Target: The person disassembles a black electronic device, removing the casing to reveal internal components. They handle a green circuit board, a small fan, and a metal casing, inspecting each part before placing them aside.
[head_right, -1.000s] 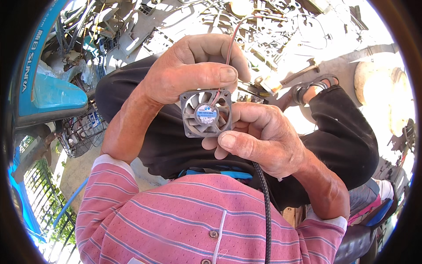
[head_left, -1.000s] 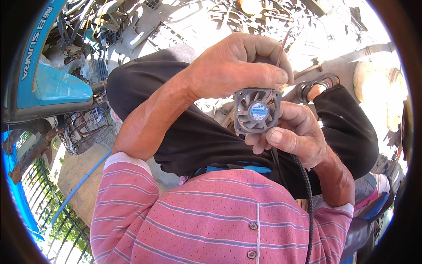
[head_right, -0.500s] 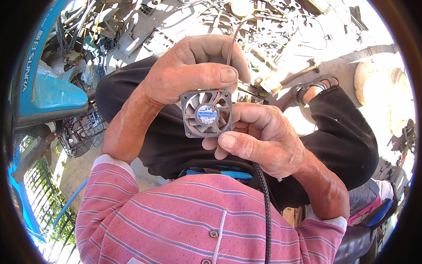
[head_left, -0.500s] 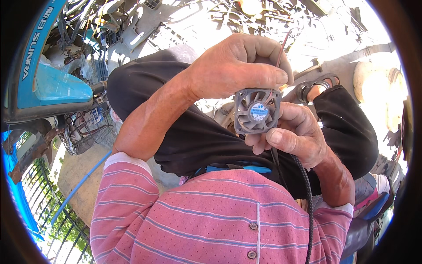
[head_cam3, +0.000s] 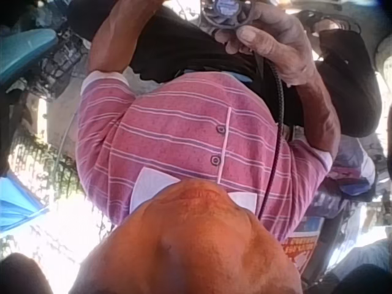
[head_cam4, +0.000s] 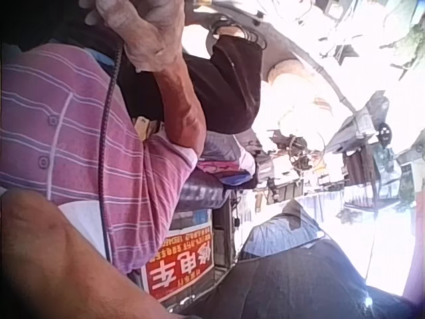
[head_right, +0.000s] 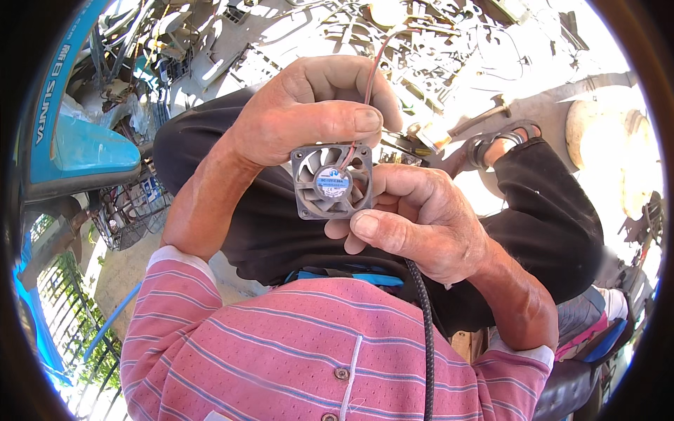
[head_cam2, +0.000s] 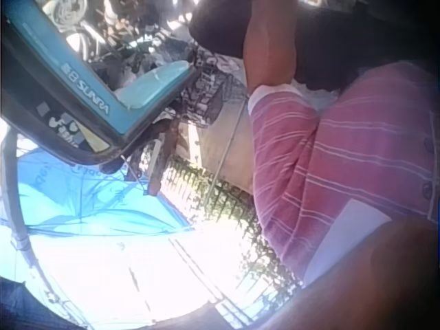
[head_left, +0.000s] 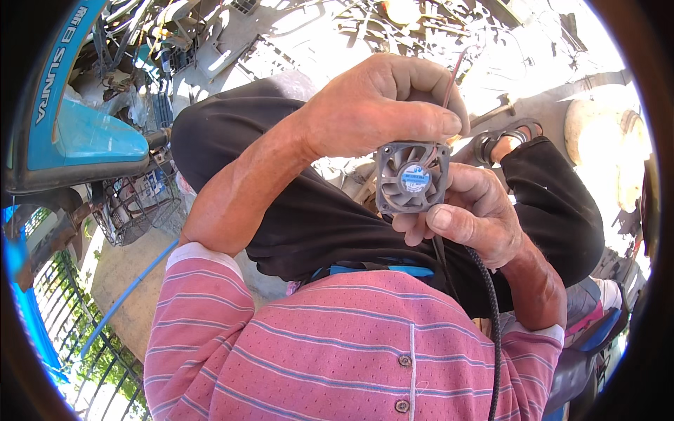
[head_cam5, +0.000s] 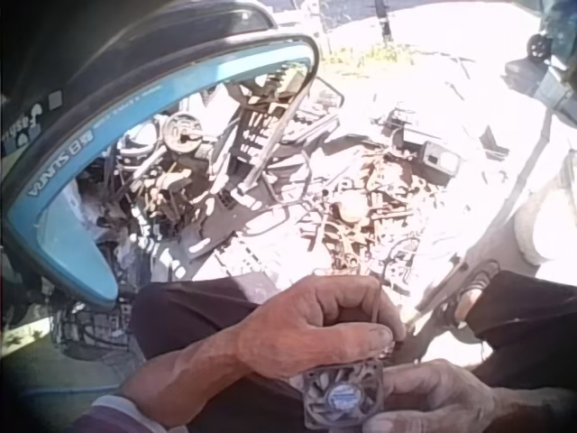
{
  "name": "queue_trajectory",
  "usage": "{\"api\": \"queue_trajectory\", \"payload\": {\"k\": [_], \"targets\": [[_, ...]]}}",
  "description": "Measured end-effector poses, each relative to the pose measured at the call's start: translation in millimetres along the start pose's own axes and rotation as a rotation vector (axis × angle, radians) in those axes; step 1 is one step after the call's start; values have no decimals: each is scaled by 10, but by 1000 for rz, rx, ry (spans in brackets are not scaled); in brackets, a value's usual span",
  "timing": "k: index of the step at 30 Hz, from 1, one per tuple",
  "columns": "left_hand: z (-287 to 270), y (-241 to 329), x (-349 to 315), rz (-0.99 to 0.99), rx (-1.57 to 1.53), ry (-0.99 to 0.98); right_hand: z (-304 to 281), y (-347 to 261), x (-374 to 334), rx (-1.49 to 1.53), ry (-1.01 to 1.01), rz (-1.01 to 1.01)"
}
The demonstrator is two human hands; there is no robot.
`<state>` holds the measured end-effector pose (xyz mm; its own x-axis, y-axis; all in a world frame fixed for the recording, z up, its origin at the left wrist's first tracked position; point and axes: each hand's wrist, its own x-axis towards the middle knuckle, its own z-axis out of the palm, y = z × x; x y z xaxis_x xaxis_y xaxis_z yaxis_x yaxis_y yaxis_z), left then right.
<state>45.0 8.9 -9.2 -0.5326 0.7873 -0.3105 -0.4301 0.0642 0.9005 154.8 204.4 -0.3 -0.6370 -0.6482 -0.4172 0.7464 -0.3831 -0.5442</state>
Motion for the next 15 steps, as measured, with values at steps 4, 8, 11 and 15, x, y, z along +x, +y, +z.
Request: {"api": "queue_trajectory", "payload": {"k": [4, 8, 11, 15], "targets": [[-10, -13, 1, 0, 14, -7, -3, 3, 10, -13, -2, -9], [2, -20, -6, 0, 37, 32, -86, 40, 61, -84, -15, -42], [-65, -102, 57, -2, 98, 62, -212, 70, 129, -146, 91, -61], [-112, -73, 80, -6, 179, 148, -258, 41, 206, -338, 227, -84]]}}
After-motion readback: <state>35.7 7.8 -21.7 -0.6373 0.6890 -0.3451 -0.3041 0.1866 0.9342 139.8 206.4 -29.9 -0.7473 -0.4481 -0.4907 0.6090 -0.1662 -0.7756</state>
